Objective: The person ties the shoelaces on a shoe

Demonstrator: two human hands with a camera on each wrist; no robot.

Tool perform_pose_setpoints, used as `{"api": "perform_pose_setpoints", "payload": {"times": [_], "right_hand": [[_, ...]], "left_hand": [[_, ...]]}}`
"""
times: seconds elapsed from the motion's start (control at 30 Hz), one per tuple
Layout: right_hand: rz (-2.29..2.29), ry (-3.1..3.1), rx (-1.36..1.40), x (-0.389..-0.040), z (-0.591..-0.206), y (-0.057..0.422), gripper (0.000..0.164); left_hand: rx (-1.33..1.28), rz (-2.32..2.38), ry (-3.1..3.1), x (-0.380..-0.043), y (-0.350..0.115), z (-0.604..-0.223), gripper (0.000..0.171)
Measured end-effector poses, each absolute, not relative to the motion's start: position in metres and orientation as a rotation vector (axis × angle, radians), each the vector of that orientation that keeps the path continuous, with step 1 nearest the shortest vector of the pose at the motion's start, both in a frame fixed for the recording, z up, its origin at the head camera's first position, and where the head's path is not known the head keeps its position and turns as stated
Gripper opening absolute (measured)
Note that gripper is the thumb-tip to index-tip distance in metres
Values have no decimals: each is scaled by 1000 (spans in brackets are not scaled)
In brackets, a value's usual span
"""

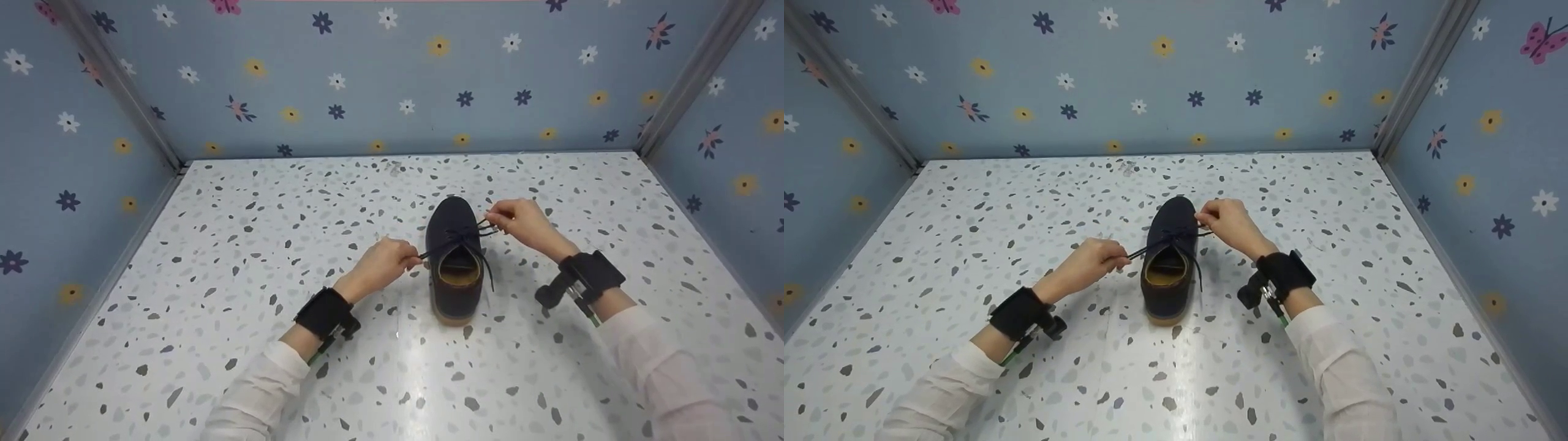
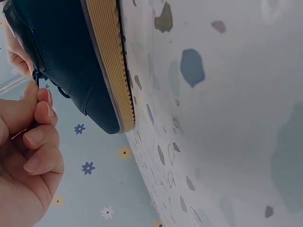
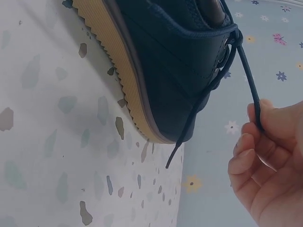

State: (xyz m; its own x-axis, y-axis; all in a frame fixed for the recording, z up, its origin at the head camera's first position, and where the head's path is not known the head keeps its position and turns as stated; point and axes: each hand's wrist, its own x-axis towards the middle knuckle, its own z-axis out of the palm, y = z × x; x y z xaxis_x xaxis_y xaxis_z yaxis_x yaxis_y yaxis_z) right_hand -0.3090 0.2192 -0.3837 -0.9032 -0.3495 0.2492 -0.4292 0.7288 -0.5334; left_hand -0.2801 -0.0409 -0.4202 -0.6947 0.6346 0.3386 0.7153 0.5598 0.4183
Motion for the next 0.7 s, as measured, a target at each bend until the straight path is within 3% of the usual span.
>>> {"api": "perform_pose_setpoints", "payload": {"times": [0.7], "right_hand": [[898, -2753, 632, -308, -384, 223, 16]], "left_hand": [[-1174, -683, -2556, -277, -44, -420, 12]]}}
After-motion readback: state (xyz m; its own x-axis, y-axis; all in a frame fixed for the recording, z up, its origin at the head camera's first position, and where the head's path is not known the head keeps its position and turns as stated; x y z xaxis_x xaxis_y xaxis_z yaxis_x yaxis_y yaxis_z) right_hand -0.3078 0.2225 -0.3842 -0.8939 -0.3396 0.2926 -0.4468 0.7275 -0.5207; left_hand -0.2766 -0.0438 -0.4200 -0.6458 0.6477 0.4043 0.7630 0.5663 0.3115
